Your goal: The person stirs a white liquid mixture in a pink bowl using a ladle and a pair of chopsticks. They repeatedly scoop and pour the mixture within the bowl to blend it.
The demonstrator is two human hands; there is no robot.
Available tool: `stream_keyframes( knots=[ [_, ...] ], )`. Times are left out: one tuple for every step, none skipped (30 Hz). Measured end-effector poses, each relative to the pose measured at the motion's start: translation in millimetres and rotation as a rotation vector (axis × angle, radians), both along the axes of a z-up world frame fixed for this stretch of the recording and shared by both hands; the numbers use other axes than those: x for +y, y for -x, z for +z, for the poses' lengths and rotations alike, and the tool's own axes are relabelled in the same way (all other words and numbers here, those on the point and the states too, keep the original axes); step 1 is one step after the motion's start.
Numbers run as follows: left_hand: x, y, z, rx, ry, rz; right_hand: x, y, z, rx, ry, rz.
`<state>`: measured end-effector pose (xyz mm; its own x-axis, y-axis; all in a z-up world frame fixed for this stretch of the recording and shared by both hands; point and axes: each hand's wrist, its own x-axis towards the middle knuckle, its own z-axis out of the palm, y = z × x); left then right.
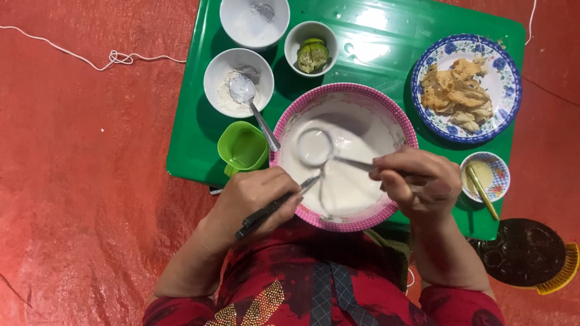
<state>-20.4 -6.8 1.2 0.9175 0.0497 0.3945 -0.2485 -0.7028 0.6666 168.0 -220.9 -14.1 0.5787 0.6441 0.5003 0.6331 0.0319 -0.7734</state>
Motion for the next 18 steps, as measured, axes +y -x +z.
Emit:
stream_keyframes(
  knots=[
    [-0.6, -0.6, 1.2, -0.016, 0.033, -0.052, -1.2, -2.2, 1.0, 0.021, 0.038, 0.081],
    [-1.2, -1.2, 2.5, -0.032, 0.067, -0.104, -2.5, -4.4, 2.2, 0.042, 0.076, 0.162],
    [-1.1, -1.0, 4.4, -0.031, 0.067, -0.104, -9.6, -8.0, 7.1, 0.044, 0.076, 0.162],
    [-1.1, -0.6, 6.4, 0.018, 0.148, -0.163, -16.7, -11.5, 12.1, 0.061, 0.174, 0.138],
    [-1.3, -0.2, 8.3, 0.065, 0.230, -0.223, -24.1, -14.8, 17.2, 0.076, 0.272, 0.113],
    [-2.7, -0.1, 6.7, 0.064, 0.230, -0.224, -23.3, -14.5, 17.9, 0.076, 0.272, 0.113],
    [-4.2, -0.3, 5.1, 0.047, 0.209, -0.216, -22.7, -14.4, 18.8, -0.072, 0.164, 0.070],
    [-5.8, -0.5, 3.6, 0.030, 0.188, -0.208, -22.1, -14.2, 19.8, -0.220, 0.056, 0.026],
    [-7.0, -1.4, -0.8, 0.027, 0.187, -0.209, -17.4, -13.8, 17.4, -0.222, 0.056, 0.025],
    [-8.2, -2.5, -5.0, 0.019, 0.128, -0.177, -12.9, -13.6, 15.2, -0.257, -0.010, 0.107],
    [-9.2, -4.1, -8.9, 0.010, 0.068, -0.147, -8.4, -13.5, 13.2, -0.291, -0.077, 0.186],
    [-9.6, -6.6, -14.1, 0.008, 0.066, -0.150, -4.0, -11.8, 14.1, -0.294, -0.077, 0.184],
    [-9.8, -8.6, -19.3, -0.036, 0.034, -0.089, 0.7, -9.8, 14.6, -0.177, -0.027, 0.203],
    [-10.1, -10.7, -24.6, -0.079, 0.001, -0.029, 5.4, -7.7, 15.1, -0.059, 0.024, 0.221],
    [-9.0, -11.9, -26.2, -0.080, 0.000, -0.030, 3.7, -10.8, 11.2, -0.059, 0.022, 0.220],
    [-7.8, -13.2, -28.1, -0.091, -0.007, -0.006, 2.3, -14.0, 7.1, -0.070, 0.041, 0.202],
    [-6.8, -14.5, -30.2, -0.102, -0.012, 0.018, 0.7, -17.3, 3.1, -0.079, 0.063, 0.184],
    [-5.2, -14.2, -30.7, -0.102, -0.012, 0.017, -4.6, -23.2, 3.9, -0.079, 0.063, 0.184]
  ],
)
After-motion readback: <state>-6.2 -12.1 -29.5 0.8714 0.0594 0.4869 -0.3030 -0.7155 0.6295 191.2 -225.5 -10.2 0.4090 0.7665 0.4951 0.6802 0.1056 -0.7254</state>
